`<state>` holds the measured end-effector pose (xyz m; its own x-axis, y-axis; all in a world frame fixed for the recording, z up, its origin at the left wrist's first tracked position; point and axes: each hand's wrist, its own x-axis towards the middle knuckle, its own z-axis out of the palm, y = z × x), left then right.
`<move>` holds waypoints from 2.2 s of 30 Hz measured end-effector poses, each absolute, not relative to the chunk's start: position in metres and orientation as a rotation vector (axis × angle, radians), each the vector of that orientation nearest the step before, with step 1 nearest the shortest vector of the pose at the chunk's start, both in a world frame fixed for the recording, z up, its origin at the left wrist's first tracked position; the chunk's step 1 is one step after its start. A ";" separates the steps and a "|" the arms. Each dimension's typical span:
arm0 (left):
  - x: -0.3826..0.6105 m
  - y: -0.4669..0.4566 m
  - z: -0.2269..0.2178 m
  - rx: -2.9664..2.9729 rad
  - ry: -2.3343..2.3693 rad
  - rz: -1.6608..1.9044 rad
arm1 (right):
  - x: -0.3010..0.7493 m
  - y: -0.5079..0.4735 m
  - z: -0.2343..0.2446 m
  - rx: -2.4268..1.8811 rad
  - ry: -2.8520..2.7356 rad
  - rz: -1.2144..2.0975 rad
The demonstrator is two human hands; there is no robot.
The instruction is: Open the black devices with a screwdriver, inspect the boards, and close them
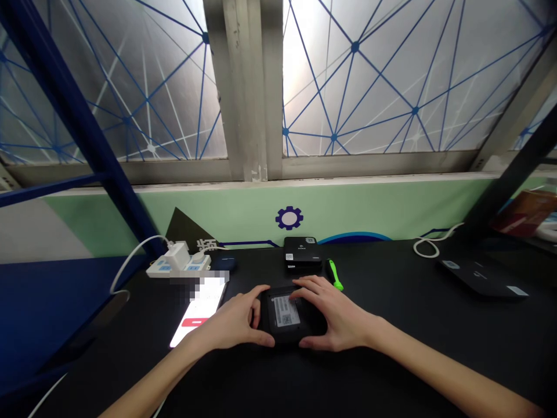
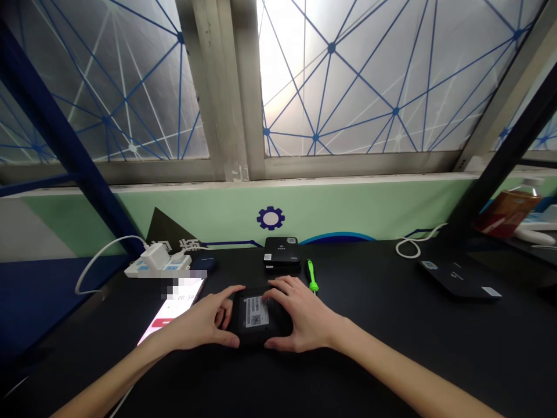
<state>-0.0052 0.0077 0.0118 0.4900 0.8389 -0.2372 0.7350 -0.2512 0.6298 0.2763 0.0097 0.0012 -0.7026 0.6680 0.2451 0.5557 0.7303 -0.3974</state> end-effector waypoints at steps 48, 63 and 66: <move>-0.007 0.002 0.013 2.194 1.303 0.203 | 0.283 0.010 0.006 -0.899 -2.536 0.525; 0.001 0.005 0.017 2.342 1.529 0.420 | 0.269 0.009 0.004 -0.820 -2.288 0.578; -0.002 0.007 0.016 2.392 1.650 0.305 | 0.255 0.014 0.007 -0.832 -1.858 1.102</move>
<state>-0.0016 0.0065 0.0159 0.3483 0.9363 0.0457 0.8909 -0.3457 0.2946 0.2553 0.0143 0.0074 -0.4605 0.8341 0.3037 0.1332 0.4032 -0.9054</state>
